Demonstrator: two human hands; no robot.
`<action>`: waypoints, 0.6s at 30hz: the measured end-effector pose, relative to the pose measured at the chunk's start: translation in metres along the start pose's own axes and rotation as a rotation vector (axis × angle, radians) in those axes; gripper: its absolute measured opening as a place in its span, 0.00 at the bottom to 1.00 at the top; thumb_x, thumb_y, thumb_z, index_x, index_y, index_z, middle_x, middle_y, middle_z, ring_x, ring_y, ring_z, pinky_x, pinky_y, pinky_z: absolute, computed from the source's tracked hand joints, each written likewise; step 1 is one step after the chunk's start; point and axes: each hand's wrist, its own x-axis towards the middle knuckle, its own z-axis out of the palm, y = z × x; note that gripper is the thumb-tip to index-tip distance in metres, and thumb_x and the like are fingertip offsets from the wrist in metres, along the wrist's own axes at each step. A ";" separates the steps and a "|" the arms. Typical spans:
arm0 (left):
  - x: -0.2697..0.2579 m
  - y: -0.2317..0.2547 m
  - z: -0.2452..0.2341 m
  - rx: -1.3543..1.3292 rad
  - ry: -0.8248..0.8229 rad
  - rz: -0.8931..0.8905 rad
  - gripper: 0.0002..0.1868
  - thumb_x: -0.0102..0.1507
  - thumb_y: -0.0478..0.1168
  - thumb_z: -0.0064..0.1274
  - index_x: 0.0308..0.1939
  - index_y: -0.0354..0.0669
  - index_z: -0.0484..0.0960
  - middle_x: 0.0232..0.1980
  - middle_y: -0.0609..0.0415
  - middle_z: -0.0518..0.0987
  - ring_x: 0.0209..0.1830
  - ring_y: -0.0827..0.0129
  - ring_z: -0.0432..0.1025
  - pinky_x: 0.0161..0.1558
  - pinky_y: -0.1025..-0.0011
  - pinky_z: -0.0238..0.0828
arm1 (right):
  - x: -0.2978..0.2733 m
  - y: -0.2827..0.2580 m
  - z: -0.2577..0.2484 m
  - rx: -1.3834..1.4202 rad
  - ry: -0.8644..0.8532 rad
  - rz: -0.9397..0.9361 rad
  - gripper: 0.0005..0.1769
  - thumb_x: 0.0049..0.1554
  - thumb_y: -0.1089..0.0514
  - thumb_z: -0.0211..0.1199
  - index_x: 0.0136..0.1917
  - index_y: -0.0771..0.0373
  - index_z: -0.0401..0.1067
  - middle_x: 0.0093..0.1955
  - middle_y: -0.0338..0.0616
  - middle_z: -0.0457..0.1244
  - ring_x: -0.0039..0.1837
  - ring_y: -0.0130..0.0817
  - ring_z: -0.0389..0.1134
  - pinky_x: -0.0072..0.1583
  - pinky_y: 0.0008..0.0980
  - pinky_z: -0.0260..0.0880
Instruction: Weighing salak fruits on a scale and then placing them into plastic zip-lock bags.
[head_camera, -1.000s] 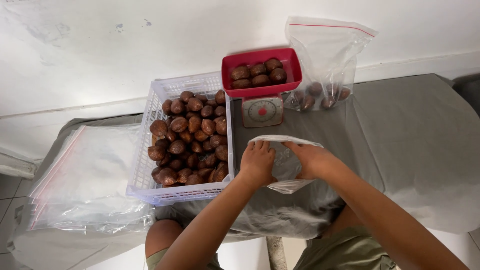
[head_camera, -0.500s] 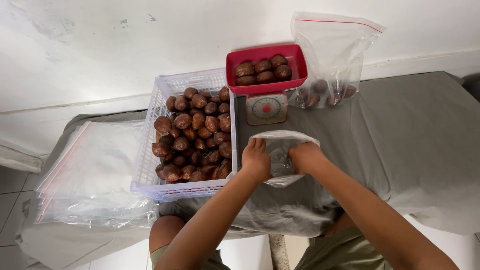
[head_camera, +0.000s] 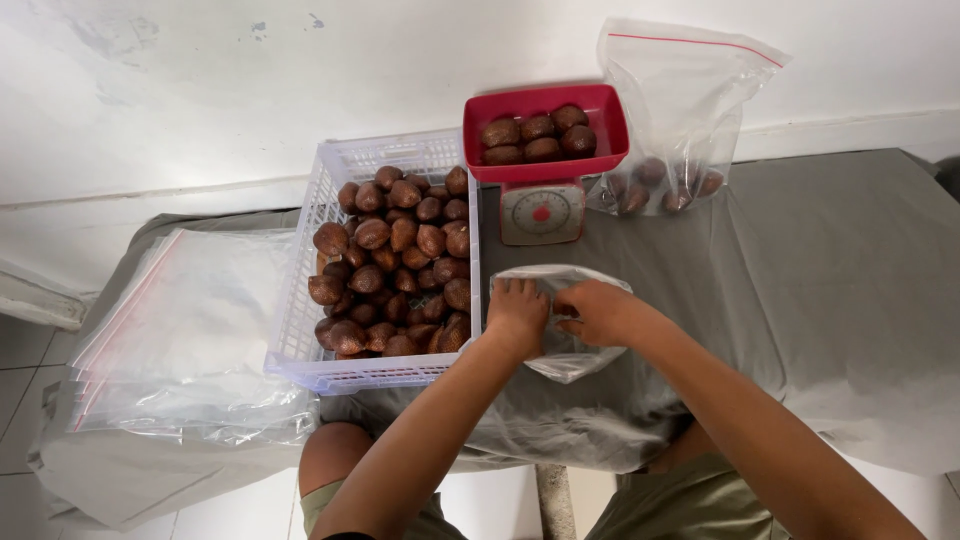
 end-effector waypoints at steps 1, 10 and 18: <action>-0.003 0.002 0.000 -0.001 -0.005 0.002 0.38 0.51 0.56 0.66 0.62 0.44 0.77 0.65 0.42 0.73 0.65 0.46 0.64 0.61 0.44 0.51 | -0.006 -0.006 -0.002 0.004 -0.003 0.002 0.17 0.61 0.52 0.60 0.59 0.61 0.75 0.59 0.53 0.70 0.63 0.57 0.70 0.59 0.58 0.73; 0.004 -0.003 0.006 -0.047 0.169 0.017 0.41 0.48 0.58 0.70 0.57 0.35 0.77 0.55 0.41 0.79 0.60 0.46 0.71 0.64 0.47 0.59 | -0.014 0.018 -0.002 -0.305 0.093 0.088 0.52 0.49 0.45 0.77 0.79 0.53 0.54 0.79 0.49 0.50 0.77 0.53 0.55 0.68 0.55 0.71; -0.003 -0.003 0.002 -0.108 0.202 0.054 0.41 0.51 0.58 0.67 0.58 0.32 0.74 0.56 0.39 0.77 0.64 0.46 0.70 0.69 0.51 0.61 | -0.009 0.038 0.014 -0.307 0.151 0.068 0.62 0.45 0.44 0.80 0.82 0.54 0.48 0.81 0.54 0.45 0.77 0.58 0.54 0.71 0.58 0.65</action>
